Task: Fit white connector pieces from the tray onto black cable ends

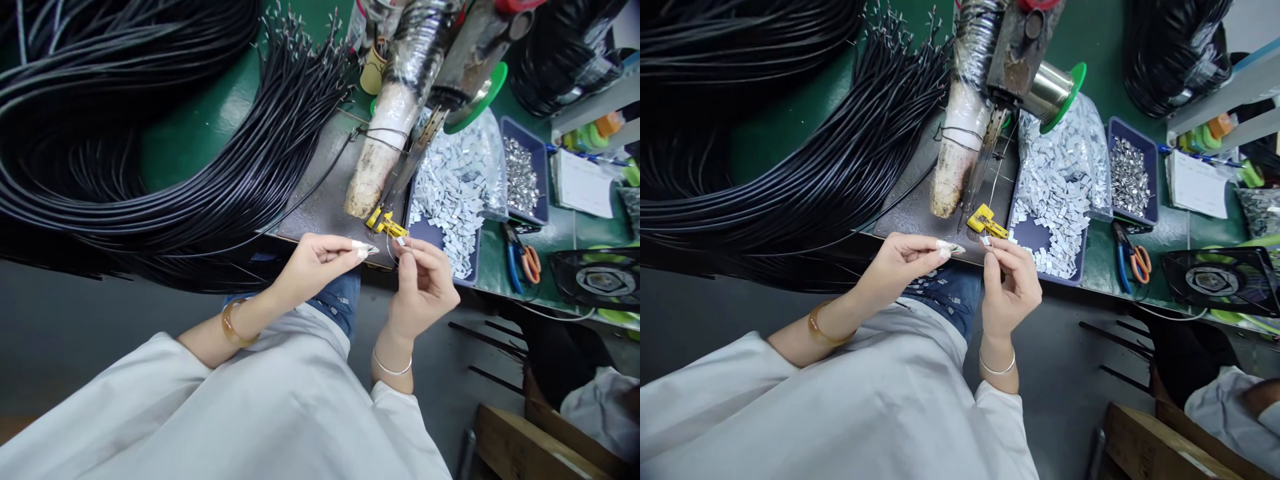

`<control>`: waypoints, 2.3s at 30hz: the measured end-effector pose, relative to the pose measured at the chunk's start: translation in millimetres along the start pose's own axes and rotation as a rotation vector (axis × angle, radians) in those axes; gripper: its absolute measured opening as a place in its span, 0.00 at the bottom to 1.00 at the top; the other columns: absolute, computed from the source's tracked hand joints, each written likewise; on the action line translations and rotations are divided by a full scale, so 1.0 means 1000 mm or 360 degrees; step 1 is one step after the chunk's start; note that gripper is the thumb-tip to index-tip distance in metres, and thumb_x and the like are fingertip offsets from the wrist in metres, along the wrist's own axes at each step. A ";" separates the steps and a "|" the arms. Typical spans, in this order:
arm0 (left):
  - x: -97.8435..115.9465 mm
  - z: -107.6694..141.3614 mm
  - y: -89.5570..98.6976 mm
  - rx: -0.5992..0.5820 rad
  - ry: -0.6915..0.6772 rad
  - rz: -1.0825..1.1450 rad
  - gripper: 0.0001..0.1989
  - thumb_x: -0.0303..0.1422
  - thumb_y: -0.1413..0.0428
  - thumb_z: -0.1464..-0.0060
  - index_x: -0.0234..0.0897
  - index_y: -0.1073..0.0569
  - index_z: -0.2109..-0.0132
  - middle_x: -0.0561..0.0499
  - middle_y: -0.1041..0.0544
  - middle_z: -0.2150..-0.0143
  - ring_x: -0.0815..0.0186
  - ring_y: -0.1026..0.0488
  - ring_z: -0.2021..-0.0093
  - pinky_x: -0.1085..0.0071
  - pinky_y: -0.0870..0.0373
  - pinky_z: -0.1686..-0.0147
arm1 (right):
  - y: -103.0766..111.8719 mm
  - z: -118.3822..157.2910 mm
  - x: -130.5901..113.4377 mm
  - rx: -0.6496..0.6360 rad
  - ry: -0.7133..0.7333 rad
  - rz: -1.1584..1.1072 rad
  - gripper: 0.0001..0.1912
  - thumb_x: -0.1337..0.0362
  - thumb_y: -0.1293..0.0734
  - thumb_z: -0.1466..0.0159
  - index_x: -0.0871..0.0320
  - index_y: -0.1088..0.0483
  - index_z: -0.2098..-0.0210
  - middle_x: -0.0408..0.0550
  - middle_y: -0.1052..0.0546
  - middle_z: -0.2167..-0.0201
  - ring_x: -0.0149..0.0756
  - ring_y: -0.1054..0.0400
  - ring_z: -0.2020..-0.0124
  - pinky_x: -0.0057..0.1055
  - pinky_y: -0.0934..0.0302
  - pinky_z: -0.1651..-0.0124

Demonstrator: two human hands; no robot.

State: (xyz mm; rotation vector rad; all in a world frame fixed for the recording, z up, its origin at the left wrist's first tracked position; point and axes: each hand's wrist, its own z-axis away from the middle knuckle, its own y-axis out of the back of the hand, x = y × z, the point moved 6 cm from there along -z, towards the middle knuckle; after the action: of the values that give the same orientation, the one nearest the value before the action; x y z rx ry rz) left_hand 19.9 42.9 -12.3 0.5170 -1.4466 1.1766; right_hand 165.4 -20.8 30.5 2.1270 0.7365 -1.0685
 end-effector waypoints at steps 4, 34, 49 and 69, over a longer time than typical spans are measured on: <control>0.000 -0.007 0.004 0.0058 0.0068 0.0098 0.05 0.31 0.33 0.54 0.33 0.19 0.70 0.51 0.19 0.70 0.70 0.26 0.68 0.73 0.27 0.63 | -0.005 0.004 -0.020 -0.0163 0.0341 0.0189 0.10 0.68 0.37 0.31 0.47 0.25 0.57 0.46 0.18 0.59 0.42 0.22 0.56 0.46 0.25 0.53; 0.008 -0.021 0.005 0.0147 -0.0011 0.0026 0.02 0.28 0.36 0.56 0.32 0.19 0.73 0.53 0.20 0.74 0.71 0.26 0.72 0.75 0.27 0.65 | -0.015 0.007 0.001 -0.0293 0.0629 0.0092 0.12 0.75 0.31 0.38 0.53 0.29 0.58 0.48 0.17 0.52 0.37 0.20 0.54 0.36 0.21 0.54; 0.015 -0.025 0.006 0.0314 -0.0112 0.0068 0.01 0.25 0.36 0.58 0.32 0.19 0.73 0.53 0.19 0.74 0.72 0.25 0.73 0.78 0.27 0.69 | -0.019 -0.003 0.002 -0.0395 0.0360 0.0019 0.09 0.74 0.31 0.37 0.55 0.27 0.60 0.51 0.20 0.45 0.39 0.21 0.50 0.38 0.20 0.52; 0.016 -0.021 0.006 0.0325 -0.0075 -0.0301 0.04 0.29 0.39 0.56 0.33 0.21 0.74 0.53 0.25 0.77 0.72 0.32 0.76 0.76 0.35 0.76 | -0.017 -0.005 -0.002 -0.0316 0.0335 0.0135 0.06 0.70 0.30 0.36 0.53 0.26 0.63 0.47 0.18 0.54 0.37 0.20 0.56 0.32 0.22 0.63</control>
State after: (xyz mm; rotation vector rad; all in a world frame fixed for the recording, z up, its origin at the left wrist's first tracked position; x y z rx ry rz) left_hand 20.5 67.8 -3.3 0.8098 -1.2922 1.1719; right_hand 154.5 -6.5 29.2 2.0974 0.8064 -0.7031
